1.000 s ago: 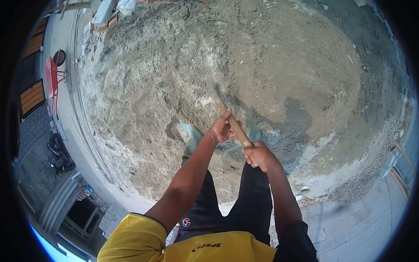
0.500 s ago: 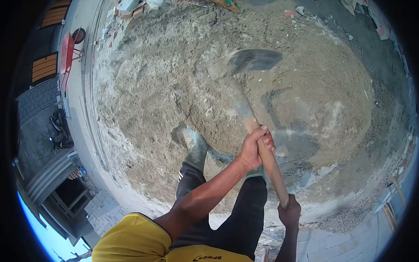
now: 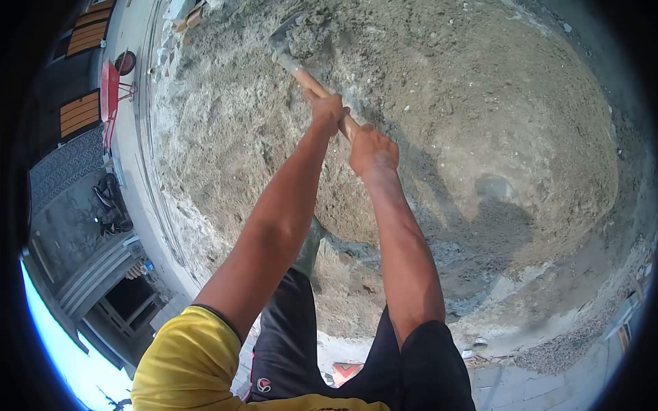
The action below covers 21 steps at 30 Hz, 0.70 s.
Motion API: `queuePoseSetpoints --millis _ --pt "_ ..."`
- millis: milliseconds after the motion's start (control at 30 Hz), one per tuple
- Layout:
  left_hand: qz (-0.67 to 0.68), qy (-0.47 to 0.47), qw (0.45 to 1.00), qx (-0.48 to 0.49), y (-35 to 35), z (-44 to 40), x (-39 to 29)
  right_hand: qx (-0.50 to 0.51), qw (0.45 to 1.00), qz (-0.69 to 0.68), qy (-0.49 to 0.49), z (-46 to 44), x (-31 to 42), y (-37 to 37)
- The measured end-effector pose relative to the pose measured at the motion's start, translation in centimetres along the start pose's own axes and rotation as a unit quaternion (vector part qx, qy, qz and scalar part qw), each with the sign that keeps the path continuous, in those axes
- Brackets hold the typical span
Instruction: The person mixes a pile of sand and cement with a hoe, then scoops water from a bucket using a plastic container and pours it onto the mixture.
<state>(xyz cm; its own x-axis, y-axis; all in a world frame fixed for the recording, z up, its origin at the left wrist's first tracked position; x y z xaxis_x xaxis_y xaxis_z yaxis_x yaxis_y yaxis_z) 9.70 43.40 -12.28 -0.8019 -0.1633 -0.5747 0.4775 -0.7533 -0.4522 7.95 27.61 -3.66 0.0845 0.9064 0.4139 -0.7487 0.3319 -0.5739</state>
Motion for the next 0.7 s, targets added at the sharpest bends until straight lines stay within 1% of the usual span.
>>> queuePoseSetpoints --millis 100,200,233,267,300,333,367,400,433,467,500,533,567,600,633,700 --pt "-0.093 -0.033 0.995 0.016 2.6 4.5 3.1 0.026 0.999 0.014 0.037 4.5 -4.5 -0.3" --pt "-0.17 -0.075 0.981 0.046 6.4 8.9 5.3 0.031 0.998 0.036 0.049 8.3 -8.5 -3.2" --pt "-0.152 -0.088 0.981 0.076 7.9 11.1 5.8 0.031 0.997 0.046 0.053 10.0 -9.6 -4.8" --pt "-0.133 -0.099 0.98 0.108 9.5 13.5 6.2 0.031 0.994 0.075 0.067 11.9 -10.6 -7.1" --pt "-0.065 -0.153 0.969 0.183 11.7 16.5 6.9 0.032 0.99 0.103 0.085 14.3 -12.0 -9.1" --pt "0.038 -0.181 0.95 0.251 14.1 20.3 7.5 -0.003 0.989 0.138 0.059 16.6 -14.5 -10.9" --pt "0.115 -0.214 0.925 0.29 15.2 24.9 6.9 -0.037 0.98 0.191 0.03 19.5 -15.8 -13.7" --pt "0.214 -0.245 0.908 0.266 16.0 28.9 6.2 -0.039 0.972 0.232 0.026 22.6 -16.8 -16.5" --pt "0.308 -0.277 0.879 0.235 16.6 31.8 6.4 -0.026 0.966 0.251 0.055 26.2 -16.8 -19.3" --pt "0.39 -0.381 0.795 0.264 17.8 34.2 7.5 -0.043 0.961 0.266 0.06 30.5 -17.5 -21.3" --pt "0.464 -0.477 0.69 0.285 18.9 36.7 8.4 -0.085 0.963 0.246 0.073 35.2 -17.6 -23.6" --pt "0.479 -0.493 0.661 0.301 20.8 40.3 10.0 -0.101 0.951 0.26 0.133 40.1 -20.0 -24.9" --pt "0.436 -0.483 0.687 0.324 21.2 46.3 10.5 -0.134 0.931 0.293 0.174 44.9 -22.3 -25.8" --pt "0.441 -0.469 0.681 0.349 21.0 50.8 10.0 -0.117 0.907 0.32 0.247 49.7 -25.0 -26.4" --pt "0.398 -0.495 0.693 0.341 20.7 54.8 10.2 -0.146 0.901 0.316 0.259 53.4 -24.9 -27.1" --pt "0.382 -0.496 0.7 0.343 20.0 58.3 10.4 -0.116 0.853 0.464 0.208 57.5 -23.7 -26.1"
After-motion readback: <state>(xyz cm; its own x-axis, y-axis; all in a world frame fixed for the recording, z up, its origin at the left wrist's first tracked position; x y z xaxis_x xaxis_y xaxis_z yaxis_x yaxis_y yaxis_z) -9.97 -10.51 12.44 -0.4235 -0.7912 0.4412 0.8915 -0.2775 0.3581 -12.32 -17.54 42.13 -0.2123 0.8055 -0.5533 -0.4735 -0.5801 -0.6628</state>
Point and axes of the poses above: each hand's wrist, its own z-axis away from the middle knuckle, its own y-axis out of the palm, x = y × z, the point moved 6 cm from there along -z, towards the middle knuckle, and after that the axes turned 1 degree about -x, right-handed, at the moved point
